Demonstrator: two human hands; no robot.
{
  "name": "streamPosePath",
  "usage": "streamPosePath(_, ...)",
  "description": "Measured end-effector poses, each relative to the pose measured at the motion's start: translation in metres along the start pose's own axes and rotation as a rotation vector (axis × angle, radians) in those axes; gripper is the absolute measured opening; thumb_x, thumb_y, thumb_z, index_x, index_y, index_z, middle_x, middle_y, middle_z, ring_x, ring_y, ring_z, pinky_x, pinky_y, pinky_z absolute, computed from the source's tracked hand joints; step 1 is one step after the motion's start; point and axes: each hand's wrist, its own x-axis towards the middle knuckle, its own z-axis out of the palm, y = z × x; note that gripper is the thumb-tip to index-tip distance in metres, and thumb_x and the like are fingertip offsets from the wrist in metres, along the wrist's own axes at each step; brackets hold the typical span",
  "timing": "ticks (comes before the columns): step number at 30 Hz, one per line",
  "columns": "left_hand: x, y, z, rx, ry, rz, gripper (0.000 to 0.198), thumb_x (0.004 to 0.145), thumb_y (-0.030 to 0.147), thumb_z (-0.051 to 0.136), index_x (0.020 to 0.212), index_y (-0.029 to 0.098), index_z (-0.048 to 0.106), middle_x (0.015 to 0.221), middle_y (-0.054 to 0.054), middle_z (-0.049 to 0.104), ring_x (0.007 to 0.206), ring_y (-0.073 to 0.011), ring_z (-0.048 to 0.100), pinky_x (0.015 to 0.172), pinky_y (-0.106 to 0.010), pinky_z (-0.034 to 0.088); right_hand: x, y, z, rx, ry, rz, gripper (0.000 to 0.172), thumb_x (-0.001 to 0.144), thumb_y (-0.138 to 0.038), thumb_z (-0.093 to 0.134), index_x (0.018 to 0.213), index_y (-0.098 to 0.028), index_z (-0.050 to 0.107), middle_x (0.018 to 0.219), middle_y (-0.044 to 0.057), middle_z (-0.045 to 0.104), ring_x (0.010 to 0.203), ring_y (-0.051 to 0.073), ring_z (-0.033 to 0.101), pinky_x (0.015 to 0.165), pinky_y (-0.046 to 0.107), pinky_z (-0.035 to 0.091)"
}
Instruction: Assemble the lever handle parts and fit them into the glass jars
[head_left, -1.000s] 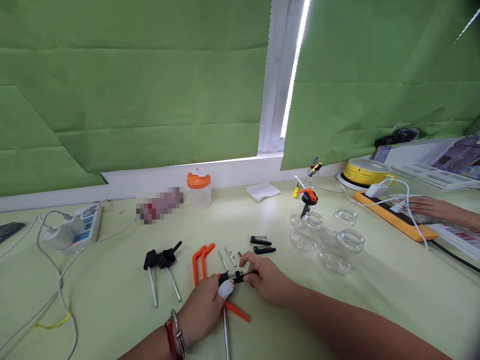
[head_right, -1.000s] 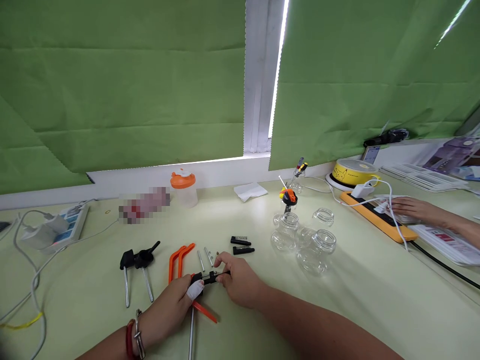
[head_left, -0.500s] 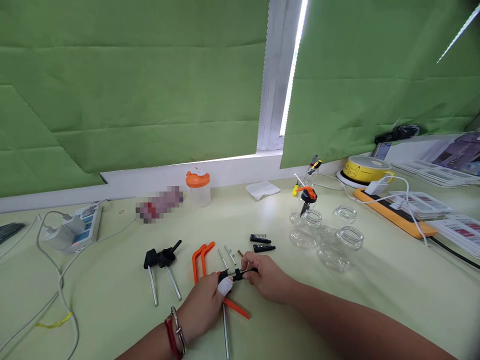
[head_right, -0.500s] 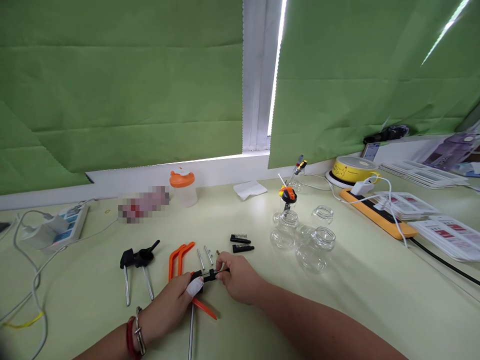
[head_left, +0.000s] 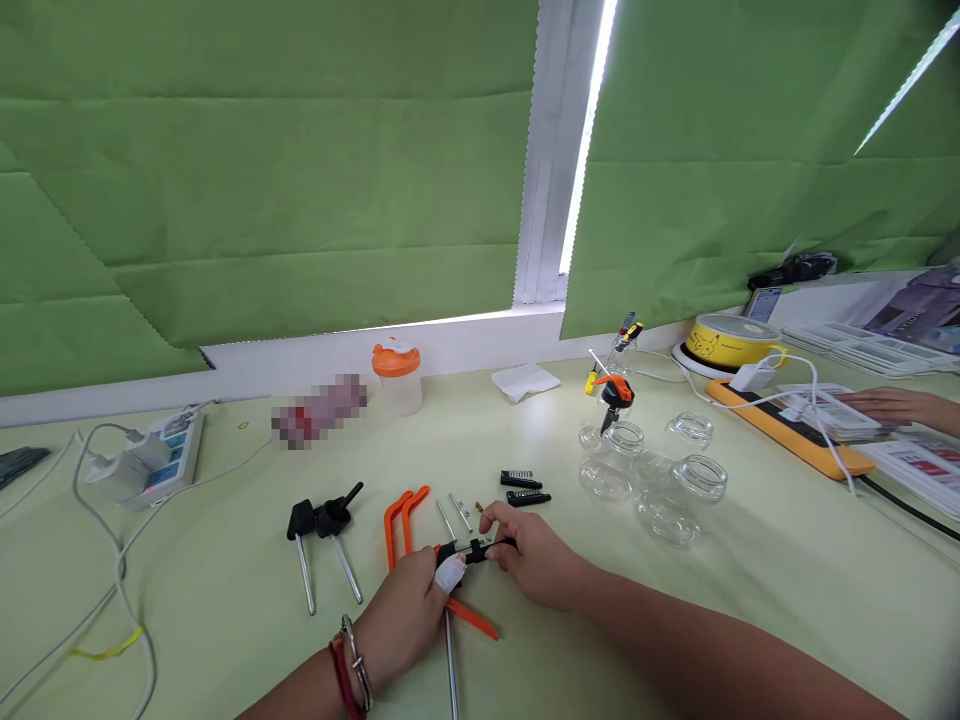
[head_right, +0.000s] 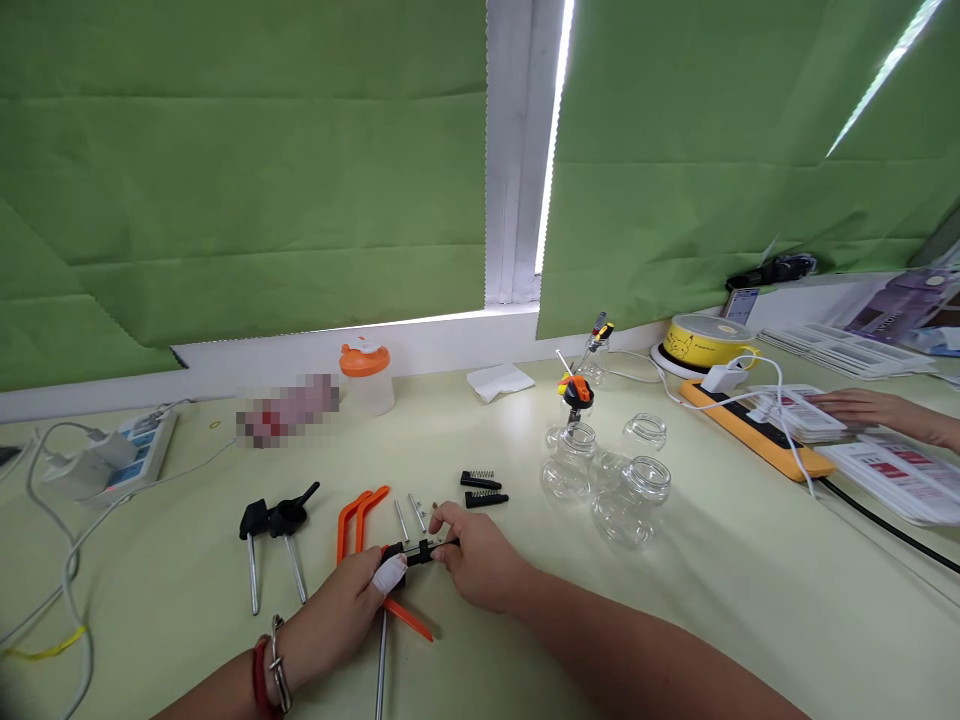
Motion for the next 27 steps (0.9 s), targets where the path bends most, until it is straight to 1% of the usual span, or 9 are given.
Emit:
streamPosePath(3, 0.001, 0.001, -0.001, -0.018, -0.025, -0.018, 0.045, 0.088, 0.055, 0.027, 0.073, 0.018, 0.048, 0.066, -0.001, 0.049, 0.059, -0.0159, 0.043, 0.055, -0.028, 0.035, 0.000, 0.000, -0.001, -0.002, -0.010, 0.019, 0.011, 0.076, -0.016, 0.049, 0.085, -0.023, 0.048, 0.066, -0.005, 0.047, 0.057, 0.010, 0.039, 0.052, 0.020, 0.030)
streamPosePath(8, -0.002, 0.006, -0.005, -0.096, -0.014, -0.043, 0.043, 0.086, 0.056, 0.032, 0.068, 0.019, 0.044, 0.063, -0.001, 0.048, 0.058, -0.0158, 0.044, 0.054, -0.029, 0.037, -0.001, 0.003, -0.007, 0.022, 0.007, 0.019, 0.011, 0.075, -0.015, 0.050, 0.083, -0.022, 0.047, 0.068, -0.004, 0.051, 0.059, 0.010, 0.041, 0.054, 0.020, 0.032)
streamPosePath(10, -0.004, 0.008, -0.008, -0.179, -0.063, -0.107, 0.040, 0.086, 0.055, 0.033, 0.069, 0.020, 0.042, 0.057, 0.001, 0.045, 0.050, -0.0141, 0.042, 0.047, -0.028, 0.036, -0.002, 0.003, -0.012, 0.058, -0.038, 0.029, 0.009, 0.075, -0.014, 0.050, 0.080, -0.021, 0.047, 0.069, -0.003, 0.052, 0.059, 0.010, 0.042, 0.054, 0.020, 0.033)
streamPosePath(13, -0.007, 0.011, -0.010, -0.294, -0.153, -0.229, 0.036, 0.084, 0.054, 0.035, 0.074, 0.020, 0.041, 0.051, 0.004, 0.038, 0.037, -0.0110, 0.035, 0.036, -0.025, 0.028, -0.004, 0.002, -0.025, 0.106, -0.129, 0.049, 0.008, 0.074, -0.014, 0.052, 0.078, -0.020, 0.049, 0.069, -0.002, 0.056, 0.060, 0.011, 0.047, 0.056, 0.021, 0.036)
streamPosePath(15, -0.008, 0.012, -0.011, -0.318, -0.176, -0.229, 0.034, 0.083, 0.052, 0.036, 0.073, 0.020, 0.040, 0.050, 0.005, 0.036, 0.035, -0.0104, 0.034, 0.034, -0.024, 0.026, -0.006, 0.002, -0.038, 0.109, -0.149, 0.053, 0.007, 0.073, -0.015, 0.053, 0.077, -0.020, 0.051, 0.069, -0.002, 0.058, 0.062, 0.012, 0.051, 0.058, 0.022, 0.038)
streamPosePath(17, -0.008, 0.012, -0.011, -0.288, -0.167, -0.189, 0.033, 0.082, 0.050, 0.041, 0.068, 0.020, 0.039, 0.050, 0.005, 0.036, 0.038, -0.0101, 0.035, 0.035, -0.023, 0.026, -0.008, 0.003, -0.052, 0.066, -0.104, 0.060, 0.005, 0.073, -0.018, 0.055, 0.077, -0.019, 0.052, 0.070, -0.001, 0.059, 0.062, 0.013, 0.052, 0.057, 0.023, 0.038)
streamPosePath(21, -0.007, 0.011, -0.009, -0.203, -0.136, -0.076, 0.032, 0.078, 0.046, 0.049, 0.063, 0.019, 0.041, 0.053, 0.005, 0.037, 0.045, -0.0102, 0.036, 0.040, -0.023, 0.027, -0.008, 0.004, -0.070, -0.156, 0.048, 0.051, 0.007, 0.073, -0.025, 0.057, 0.075, -0.019, 0.057, 0.075, 0.002, 0.063, 0.067, 0.015, 0.054, 0.057, 0.024, 0.038)
streamPosePath(24, -0.007, 0.010, -0.008, -0.180, -0.131, -0.043, 0.031, 0.079, 0.045, 0.049, 0.064, 0.018, 0.043, 0.054, 0.005, 0.037, 0.047, -0.0104, 0.036, 0.041, -0.023, 0.027, -0.007, 0.003, -0.071, -0.258, 0.090, 0.036, 0.008, 0.073, -0.027, 0.057, 0.076, -0.020, 0.060, 0.076, 0.002, 0.064, 0.068, 0.016, 0.055, 0.058, 0.025, 0.038)
streamPosePath(27, -0.007, 0.011, -0.009, -0.176, -0.132, -0.058, 0.030, 0.079, 0.044, 0.050, 0.064, 0.019, 0.042, 0.053, 0.005, 0.035, 0.046, -0.0101, 0.034, 0.041, -0.023, 0.025, -0.007, 0.002, -0.068, -0.292, 0.114, 0.035, 0.009, 0.074, -0.027, 0.056, 0.077, -0.020, 0.061, 0.075, 0.002, 0.064, 0.066, 0.016, 0.055, 0.057, 0.025, 0.037)
